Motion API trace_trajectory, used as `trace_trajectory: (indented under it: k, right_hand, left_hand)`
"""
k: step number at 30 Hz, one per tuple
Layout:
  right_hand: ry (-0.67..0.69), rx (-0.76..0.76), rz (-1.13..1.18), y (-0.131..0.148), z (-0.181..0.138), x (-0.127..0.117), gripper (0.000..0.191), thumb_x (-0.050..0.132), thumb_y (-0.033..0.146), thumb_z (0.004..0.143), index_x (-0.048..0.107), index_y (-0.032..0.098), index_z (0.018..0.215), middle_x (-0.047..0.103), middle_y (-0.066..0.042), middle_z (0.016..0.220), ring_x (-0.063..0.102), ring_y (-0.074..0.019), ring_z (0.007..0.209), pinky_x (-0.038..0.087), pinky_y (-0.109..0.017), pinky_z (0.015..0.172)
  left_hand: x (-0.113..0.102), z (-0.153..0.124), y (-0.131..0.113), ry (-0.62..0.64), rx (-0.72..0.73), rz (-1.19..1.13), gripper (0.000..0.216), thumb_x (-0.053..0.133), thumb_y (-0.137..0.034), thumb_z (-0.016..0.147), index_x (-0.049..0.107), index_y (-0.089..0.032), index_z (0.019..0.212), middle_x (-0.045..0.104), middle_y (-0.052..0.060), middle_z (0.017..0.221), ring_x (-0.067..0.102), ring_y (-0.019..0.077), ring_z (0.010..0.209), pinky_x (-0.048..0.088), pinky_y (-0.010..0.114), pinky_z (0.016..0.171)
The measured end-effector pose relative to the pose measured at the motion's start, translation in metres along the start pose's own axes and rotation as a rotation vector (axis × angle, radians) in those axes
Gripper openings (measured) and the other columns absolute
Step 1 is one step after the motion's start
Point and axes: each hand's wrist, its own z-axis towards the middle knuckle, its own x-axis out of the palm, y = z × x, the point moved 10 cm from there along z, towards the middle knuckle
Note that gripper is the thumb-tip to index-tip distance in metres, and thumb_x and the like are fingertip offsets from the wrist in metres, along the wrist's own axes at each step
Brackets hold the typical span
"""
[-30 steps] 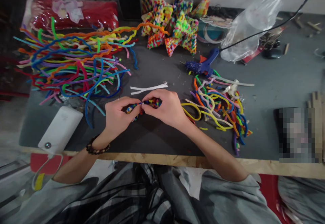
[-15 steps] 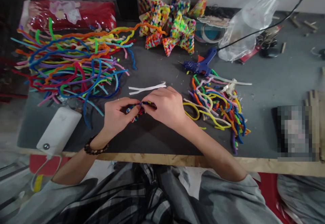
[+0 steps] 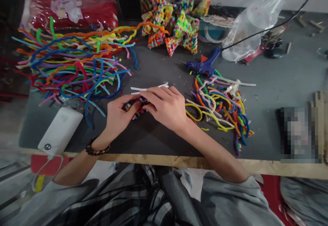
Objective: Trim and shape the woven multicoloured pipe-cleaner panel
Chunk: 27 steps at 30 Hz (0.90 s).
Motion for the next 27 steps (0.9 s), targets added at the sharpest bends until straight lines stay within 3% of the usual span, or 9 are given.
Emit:
trace_trajectory:
  k: [2,8,13,20,27]
  right_hand:
    - [-0.037,-0.030,-0.003,0.002,-0.001,-0.002,0.025,0.075,0.024,0.100,0.080,0.028,0.124,0.083,-0.003,0.122,0.077,-0.0250,0.105,0.055,-0.042,0.089]
    - [-0.060,0.018,0.232,-0.006,-0.003,0.004,0.024,0.065,0.018,0.105,0.082,0.029,0.117,0.082,-0.002,0.114,0.078,-0.0186,0.102,0.063,-0.033,0.090]
    - [-0.042,0.057,0.212,-0.007,-0.004,0.006,0.019,0.069,0.022,0.104,0.082,0.030,0.114,0.083,-0.001,0.114,0.078,-0.0199,0.102,0.061,-0.035,0.090]
    - [-0.099,-0.137,-0.032,0.015,-0.005,0.000,0.026,0.063,0.012,0.104,0.080,0.031,0.109,0.084,0.003,0.112,0.077,-0.0178,0.098,0.051,-0.037,0.084]
    - [-0.034,-0.301,-0.114,0.021,-0.017,0.006,0.030,0.067,0.016,0.104,0.076,0.040,0.119,0.084,0.007,0.115,0.074,-0.0186,0.109,0.048,-0.038,0.080]
  left_hand:
    - [-0.001,0.001,0.001,-0.006,0.009,-0.014,0.019,0.074,-0.028,0.096,0.084,-0.024,0.111,0.085,0.002,0.111,0.079,0.0200,0.103,0.059,0.030,0.093]
    - [0.001,0.001,0.006,0.006,-0.009,-0.045,0.017,0.081,-0.035,0.092,0.086,-0.025,0.105,0.085,0.002,0.102,0.078,0.0203,0.092,0.059,0.031,0.082]
    - [0.006,0.000,0.005,0.062,-0.052,-0.080,0.014,0.077,-0.034,0.094,0.086,-0.023,0.099,0.085,0.001,0.096,0.078,0.0182,0.086,0.058,0.028,0.077]
    - [0.006,-0.001,0.002,0.072,0.003,-0.018,0.012,0.075,-0.025,0.093,0.085,-0.024,0.099,0.085,-0.001,0.095,0.077,0.0168,0.083,0.056,0.028,0.076]
    - [0.001,-0.002,-0.003,0.030,0.019,-0.002,0.014,0.072,-0.023,0.093,0.084,-0.023,0.100,0.085,0.000,0.096,0.078,0.0170,0.085,0.058,0.027,0.077]
